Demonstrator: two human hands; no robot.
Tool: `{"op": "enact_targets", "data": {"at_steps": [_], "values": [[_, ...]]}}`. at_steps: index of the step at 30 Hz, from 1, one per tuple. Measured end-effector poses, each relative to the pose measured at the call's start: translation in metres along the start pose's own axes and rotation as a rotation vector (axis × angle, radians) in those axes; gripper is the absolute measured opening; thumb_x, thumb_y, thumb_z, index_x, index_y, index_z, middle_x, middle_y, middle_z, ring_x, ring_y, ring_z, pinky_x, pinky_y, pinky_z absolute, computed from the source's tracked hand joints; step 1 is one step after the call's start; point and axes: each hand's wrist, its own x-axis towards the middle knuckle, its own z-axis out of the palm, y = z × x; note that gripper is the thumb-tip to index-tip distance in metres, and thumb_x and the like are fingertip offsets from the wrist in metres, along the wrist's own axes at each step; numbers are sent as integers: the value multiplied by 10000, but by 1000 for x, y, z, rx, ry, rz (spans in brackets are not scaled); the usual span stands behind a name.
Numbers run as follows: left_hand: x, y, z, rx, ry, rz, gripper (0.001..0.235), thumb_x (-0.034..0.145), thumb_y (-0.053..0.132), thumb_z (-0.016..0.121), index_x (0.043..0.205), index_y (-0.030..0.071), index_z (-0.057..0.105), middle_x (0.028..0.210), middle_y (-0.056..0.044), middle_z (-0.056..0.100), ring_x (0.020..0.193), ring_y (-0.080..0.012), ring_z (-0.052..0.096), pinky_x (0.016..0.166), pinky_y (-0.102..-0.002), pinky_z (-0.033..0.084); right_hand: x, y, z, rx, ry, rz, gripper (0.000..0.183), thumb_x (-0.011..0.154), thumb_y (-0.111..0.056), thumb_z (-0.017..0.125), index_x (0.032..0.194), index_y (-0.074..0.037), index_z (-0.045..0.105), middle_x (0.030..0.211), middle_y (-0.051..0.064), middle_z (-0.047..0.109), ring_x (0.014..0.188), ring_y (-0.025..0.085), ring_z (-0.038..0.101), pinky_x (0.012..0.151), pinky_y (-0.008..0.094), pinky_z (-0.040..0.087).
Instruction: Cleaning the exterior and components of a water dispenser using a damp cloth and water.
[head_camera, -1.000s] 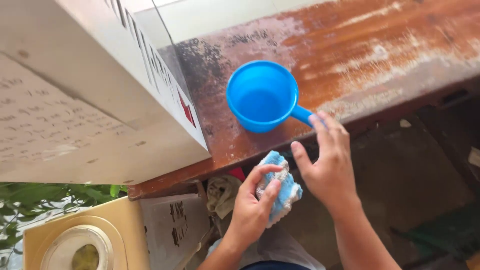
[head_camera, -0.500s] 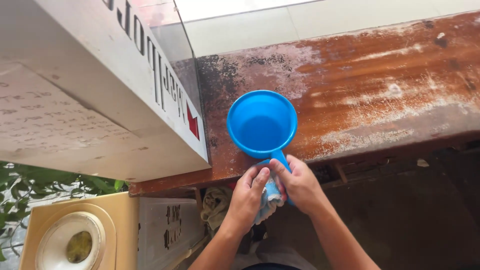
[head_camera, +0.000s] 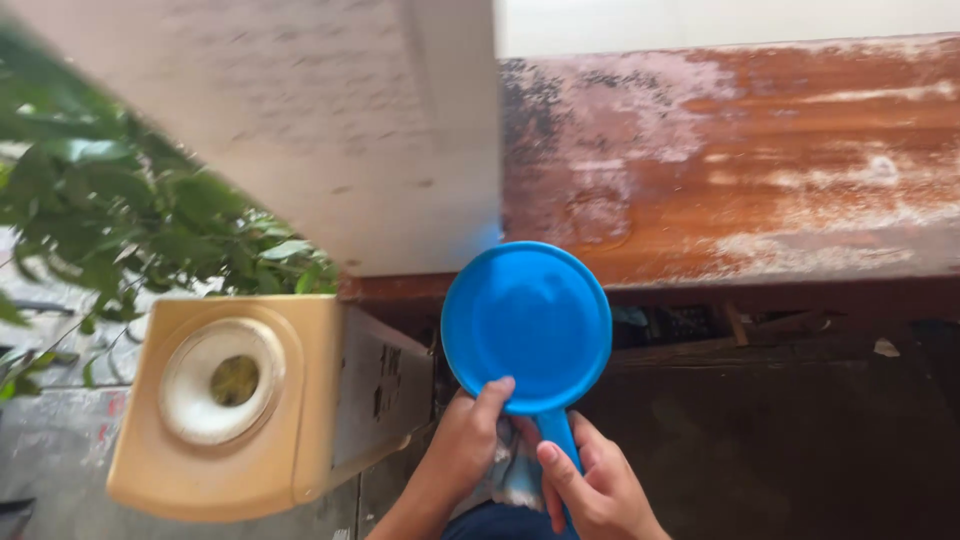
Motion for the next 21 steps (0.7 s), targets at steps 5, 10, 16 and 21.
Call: {"op": "enact_targets", "data": {"at_steps": [5,10,16,21], "values": [[-82,3,-59,69,43,-79,345,971,265,502,909,-14,696,648,-124,699,542,-185,629,546,-327,493,-29,33,51,-151,-214,-190,310,1034,-310,562,1117,-16,611,743,66,677,583,140,627,512,316,512],[-146,-19,-124,-29,49,-81,321,967,209,475,937,-33,685,666,-135,709,518,-201,656,527,-325,520,-34,-1,119,-1196,-185,235,401,936,-482,682,920,-97,791,748,123,721,631,223,695,643,318,580],[-205,-46,-172,-170,134,-27,305,947,164,456,911,-55,664,681,-154,712,532,-218,673,543,-344,538,9,-22,248,-1063,-326,-501,286,887,-200,665,1144,-76,669,1073,149,701,947,357,674,761,431,542],[-223,-62,-204,-185,233,-50,316,944,168,473,819,-50,664,592,-161,693,486,-204,618,523,-335,518,70,41,287,-1383,-589,-439,273,768,-134,741,1001,-13,667,977,176,666,947,381,658,825,501,525]]}}
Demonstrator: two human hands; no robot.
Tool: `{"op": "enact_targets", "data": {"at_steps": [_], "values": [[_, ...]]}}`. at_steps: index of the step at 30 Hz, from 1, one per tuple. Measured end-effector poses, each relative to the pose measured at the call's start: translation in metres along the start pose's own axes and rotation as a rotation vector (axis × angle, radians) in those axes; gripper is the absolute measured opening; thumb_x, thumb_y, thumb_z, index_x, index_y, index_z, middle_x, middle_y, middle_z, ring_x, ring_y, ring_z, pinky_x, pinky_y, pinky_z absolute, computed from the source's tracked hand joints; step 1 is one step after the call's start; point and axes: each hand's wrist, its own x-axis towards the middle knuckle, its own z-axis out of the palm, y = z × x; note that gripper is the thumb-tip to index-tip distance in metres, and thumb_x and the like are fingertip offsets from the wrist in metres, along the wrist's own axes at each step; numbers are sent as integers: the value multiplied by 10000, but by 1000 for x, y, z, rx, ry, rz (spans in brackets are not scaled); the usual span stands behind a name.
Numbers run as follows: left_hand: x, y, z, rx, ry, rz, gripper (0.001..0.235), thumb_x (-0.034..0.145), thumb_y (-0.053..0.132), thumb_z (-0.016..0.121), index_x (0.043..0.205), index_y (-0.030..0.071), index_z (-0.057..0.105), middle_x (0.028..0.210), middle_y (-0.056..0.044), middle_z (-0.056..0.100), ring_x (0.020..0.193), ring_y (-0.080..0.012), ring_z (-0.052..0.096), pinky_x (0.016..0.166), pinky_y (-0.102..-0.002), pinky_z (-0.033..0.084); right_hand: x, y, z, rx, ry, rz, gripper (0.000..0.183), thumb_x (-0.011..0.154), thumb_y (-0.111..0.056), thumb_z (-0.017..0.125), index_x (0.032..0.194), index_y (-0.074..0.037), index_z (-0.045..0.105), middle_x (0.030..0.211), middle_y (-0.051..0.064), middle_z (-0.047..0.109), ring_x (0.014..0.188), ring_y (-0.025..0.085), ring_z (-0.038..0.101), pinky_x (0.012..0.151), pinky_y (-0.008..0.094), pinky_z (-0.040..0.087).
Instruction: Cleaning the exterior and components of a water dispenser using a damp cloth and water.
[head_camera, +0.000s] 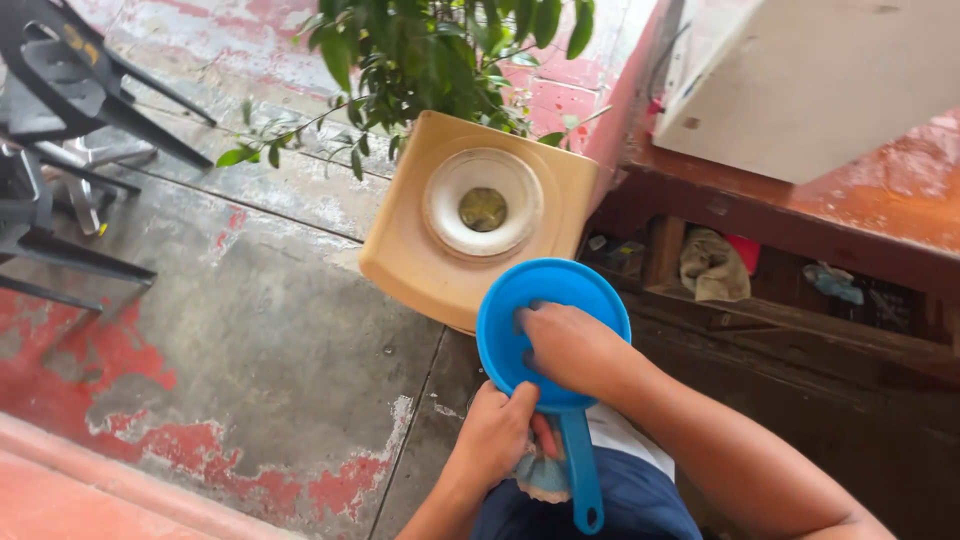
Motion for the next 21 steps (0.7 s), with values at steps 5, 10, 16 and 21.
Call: {"op": "enact_targets", "data": {"at_steps": [5,10,16,21], "values": [[9,-3,-17,13,30,63,365,964,193,471,787,-51,676,590,-148,695,490,-185,614,526,-322,513,37,0,-40,150,-53,63,199,779,-124,760,873,15,653,806,198,629,807,361,644,721,470,543],[11,11,-28,-81,73,41,294,936,187,477,841,-4,680,562,-137,661,460,-194,585,504,-340,495,56,-8,-101,375,135,-116,552,725,-143,759,1253,-87,604,1196,71,654,918,201,685,763,360,554],[18,11,-31,-34,104,53,321,948,197,479,825,-16,686,568,-136,675,477,-183,594,527,-324,502,49,-12,-70,292,65,-42,330,755,-135,733,1078,-71,720,964,130,742,895,253,732,798,376,579],[21,3,-26,-83,89,46,335,956,195,477,764,-18,650,559,-121,670,455,-172,575,487,-328,473,61,8,2,-55,-134,-74,142,810,-113,693,935,-47,677,964,147,690,959,358,664,831,446,518]]}}
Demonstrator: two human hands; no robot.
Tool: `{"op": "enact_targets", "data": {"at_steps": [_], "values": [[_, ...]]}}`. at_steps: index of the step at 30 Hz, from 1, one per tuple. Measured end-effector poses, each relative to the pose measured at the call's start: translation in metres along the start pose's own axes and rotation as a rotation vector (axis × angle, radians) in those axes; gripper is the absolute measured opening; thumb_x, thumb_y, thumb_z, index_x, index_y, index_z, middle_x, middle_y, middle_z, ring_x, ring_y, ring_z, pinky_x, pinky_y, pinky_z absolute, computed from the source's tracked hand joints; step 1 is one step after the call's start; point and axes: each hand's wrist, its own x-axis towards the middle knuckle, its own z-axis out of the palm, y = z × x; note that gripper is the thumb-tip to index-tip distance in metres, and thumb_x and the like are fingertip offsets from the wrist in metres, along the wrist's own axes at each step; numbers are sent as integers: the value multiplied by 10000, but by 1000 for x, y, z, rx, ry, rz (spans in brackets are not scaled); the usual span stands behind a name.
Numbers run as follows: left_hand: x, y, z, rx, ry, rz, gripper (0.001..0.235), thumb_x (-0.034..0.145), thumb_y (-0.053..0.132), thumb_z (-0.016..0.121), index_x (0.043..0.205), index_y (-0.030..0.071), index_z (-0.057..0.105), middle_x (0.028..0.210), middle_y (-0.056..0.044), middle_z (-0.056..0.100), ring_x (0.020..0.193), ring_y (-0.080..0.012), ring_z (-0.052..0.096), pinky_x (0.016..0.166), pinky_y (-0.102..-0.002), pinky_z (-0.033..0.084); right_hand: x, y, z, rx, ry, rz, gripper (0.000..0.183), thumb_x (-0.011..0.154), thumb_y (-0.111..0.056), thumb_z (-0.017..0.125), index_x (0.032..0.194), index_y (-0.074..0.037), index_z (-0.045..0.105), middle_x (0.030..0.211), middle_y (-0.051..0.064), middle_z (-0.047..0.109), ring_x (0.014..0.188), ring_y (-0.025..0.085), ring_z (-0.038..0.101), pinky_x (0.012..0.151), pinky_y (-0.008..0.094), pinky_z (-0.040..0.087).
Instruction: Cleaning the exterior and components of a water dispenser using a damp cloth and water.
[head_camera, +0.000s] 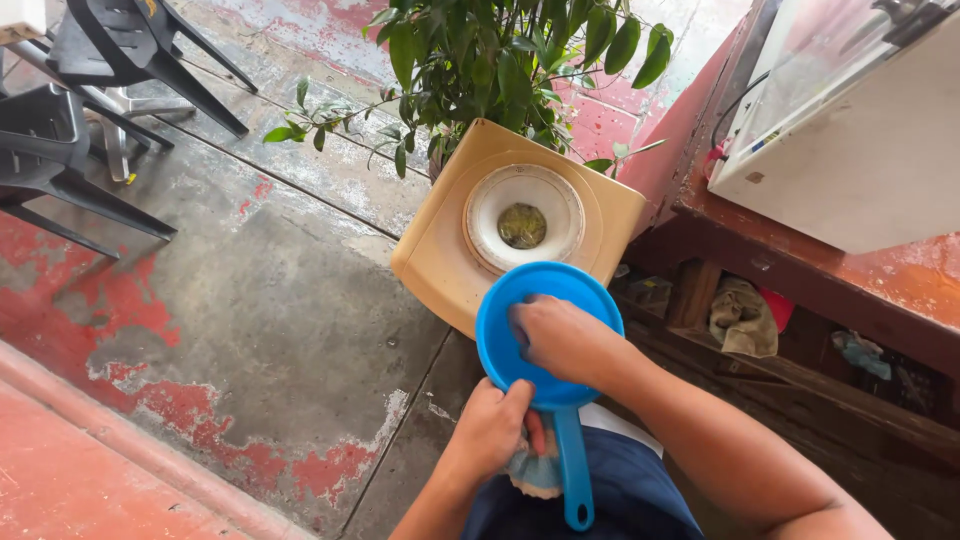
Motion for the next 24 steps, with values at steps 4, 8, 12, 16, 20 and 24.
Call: {"op": "enact_targets", "data": {"at_steps": [4,8,12,16,20,24], "values": [[-13,3,1,-17,21,-46,300,957,192,485,808,1,662,564,-107,661,459,-164,571,488,-317,443,-22,-24,-66,181,-85,-14,185,820,-128,717,863,8,598,872,178,644,839,347,655,774,409,546],[-22,0,4,8,-20,-20,291,967,192,462,875,3,663,562,-106,661,471,-141,559,525,-300,469,-40,-41,-111,279,405,-340,192,778,-80,717,939,-20,633,1079,170,638,977,335,648,826,395,514],[-29,-4,3,-20,-9,-6,288,968,206,467,905,2,660,553,-106,648,463,-165,581,531,-317,496,-47,-32,-84,402,230,232,181,859,-151,728,988,-39,668,1021,145,715,998,271,690,887,391,586],[-32,-13,3,-48,-6,-21,267,953,193,475,875,10,652,556,-105,645,456,-186,591,518,-334,493,-47,-31,-24,243,155,-211,375,715,-129,764,1067,-27,686,1056,180,682,1042,415,653,844,470,509],[-38,-13,3,50,-40,17,326,968,205,476,778,-7,635,548,-121,654,455,-175,564,504,-328,475,-37,-21,9,21,34,-26,242,756,-147,726,960,-26,680,949,175,689,946,391,670,822,489,521],[-48,-7,0,135,-67,-3,323,955,225,453,804,34,665,556,-102,653,466,-147,529,502,-308,451,-52,-44,-52,328,248,100,203,858,-138,712,964,23,647,963,215,652,945,365,672,809,462,558]]}}
